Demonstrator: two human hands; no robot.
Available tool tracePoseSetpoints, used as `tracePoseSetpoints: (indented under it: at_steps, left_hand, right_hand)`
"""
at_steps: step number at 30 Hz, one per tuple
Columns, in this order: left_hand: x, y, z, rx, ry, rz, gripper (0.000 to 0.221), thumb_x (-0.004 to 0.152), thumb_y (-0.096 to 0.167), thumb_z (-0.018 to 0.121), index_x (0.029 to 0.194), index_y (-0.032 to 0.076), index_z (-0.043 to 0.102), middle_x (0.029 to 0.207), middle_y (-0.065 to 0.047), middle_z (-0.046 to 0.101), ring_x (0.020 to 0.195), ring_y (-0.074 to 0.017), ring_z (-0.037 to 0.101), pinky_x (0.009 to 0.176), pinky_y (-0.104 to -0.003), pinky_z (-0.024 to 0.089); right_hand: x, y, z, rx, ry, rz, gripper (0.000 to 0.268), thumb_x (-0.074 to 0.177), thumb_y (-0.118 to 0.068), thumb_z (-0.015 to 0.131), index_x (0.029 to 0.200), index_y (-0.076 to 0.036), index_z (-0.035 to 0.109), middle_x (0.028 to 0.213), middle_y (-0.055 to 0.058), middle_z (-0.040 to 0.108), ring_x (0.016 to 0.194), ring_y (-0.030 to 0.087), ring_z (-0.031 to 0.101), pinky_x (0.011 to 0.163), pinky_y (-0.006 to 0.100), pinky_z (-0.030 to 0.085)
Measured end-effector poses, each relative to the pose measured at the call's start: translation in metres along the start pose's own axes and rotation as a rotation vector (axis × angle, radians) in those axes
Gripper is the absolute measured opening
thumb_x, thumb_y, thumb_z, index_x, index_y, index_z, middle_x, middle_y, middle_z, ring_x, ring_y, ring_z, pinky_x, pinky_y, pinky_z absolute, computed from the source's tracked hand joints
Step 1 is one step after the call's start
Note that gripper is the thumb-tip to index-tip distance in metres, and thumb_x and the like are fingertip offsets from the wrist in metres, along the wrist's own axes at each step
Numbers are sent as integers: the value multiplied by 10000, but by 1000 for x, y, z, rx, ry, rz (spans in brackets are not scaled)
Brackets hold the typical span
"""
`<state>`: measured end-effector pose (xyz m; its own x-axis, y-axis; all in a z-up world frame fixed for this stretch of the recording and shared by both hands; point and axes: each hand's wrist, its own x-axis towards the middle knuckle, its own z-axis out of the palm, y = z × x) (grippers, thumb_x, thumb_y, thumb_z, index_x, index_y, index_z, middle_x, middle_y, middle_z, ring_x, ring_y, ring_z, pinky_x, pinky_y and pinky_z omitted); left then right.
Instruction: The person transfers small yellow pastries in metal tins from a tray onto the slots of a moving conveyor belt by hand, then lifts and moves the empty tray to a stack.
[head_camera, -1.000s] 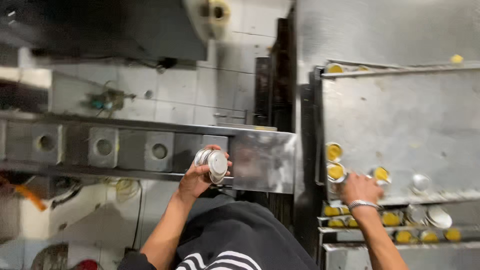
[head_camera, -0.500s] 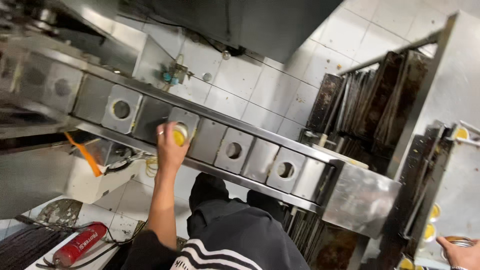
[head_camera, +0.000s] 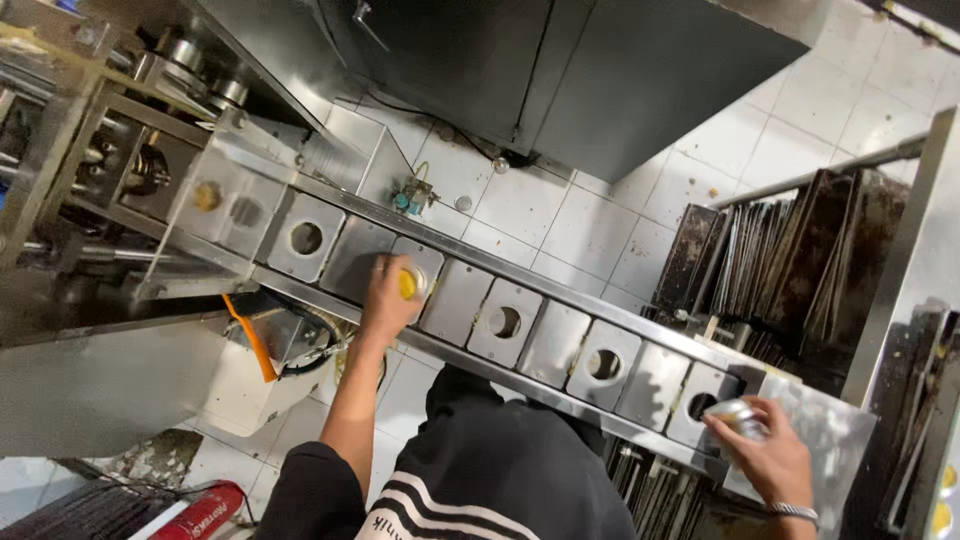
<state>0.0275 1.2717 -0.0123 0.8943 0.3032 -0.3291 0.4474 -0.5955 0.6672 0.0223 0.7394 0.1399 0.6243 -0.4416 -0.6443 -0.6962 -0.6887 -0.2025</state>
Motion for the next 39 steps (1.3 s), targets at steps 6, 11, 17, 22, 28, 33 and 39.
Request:
tracePoseSetpoints:
  at_steps: [6,11,17,22,28,33,39]
  left_hand:
    - [-16,8,-14,-277,313,-107,702,686,110,872,1310,177,559,1178,-182,554,945,-284,601,755,-366,520]
    - [-15,0,67,-139,189,381,666,627,207,891,1235,188,621,1114,-135,627,1057,-392,640,935,-479,494]
    - [-7,1,107,-78,45,445,657,717,-1,784,1306,137,527,1280,-137,469,1130,-438,612,948,-528,528]
    - [-3,-24,75,155,109,372,708,686,226,868,1303,138,534,1211,-149,514,1118,-419,540,965,-548,457]
    - [8,1,34,570,-61,191,703,701,280,836,1338,142,572,1201,-172,563,1095,-384,557,852,-519,461]
    - [4,0,14,632,31,136,698,654,216,871,1299,138,614,1153,-205,559,1087,-409,560,842,-509,488]
    - [-8,-10,4,515,228,80,722,666,181,879,1319,105,579,1156,-208,524,1072,-409,569,858,-509,522]
  right_hand:
    - [0,19,38,-3,-19,-50,748,715,-429,849,1373,-171,604,1321,105,689,1159,291,672,939,424,594]
    - [-17,3,64,55,44,-98,740,709,-430,919,1350,-159,668,1310,237,699,1258,449,616,1051,551,503]
    - [-11,-6,74,47,14,-160,739,674,-429,916,1328,-208,653,1315,190,702,1247,442,624,1060,519,507]
    - [-9,7,76,-18,-20,-161,731,685,-461,902,1317,-201,646,1321,167,709,1249,417,636,1044,508,531]
    - [-12,8,78,-23,-21,-179,722,686,-460,899,1310,-199,645,1324,158,709,1236,428,639,1053,509,523]
    - [-17,16,82,-24,-4,-179,717,686,-475,895,1307,-222,642,1330,165,706,1247,412,640,1066,507,521]
    - [-13,38,94,-29,3,-142,735,668,-509,899,1311,-261,645,1332,132,714,1261,375,641,1074,482,519]
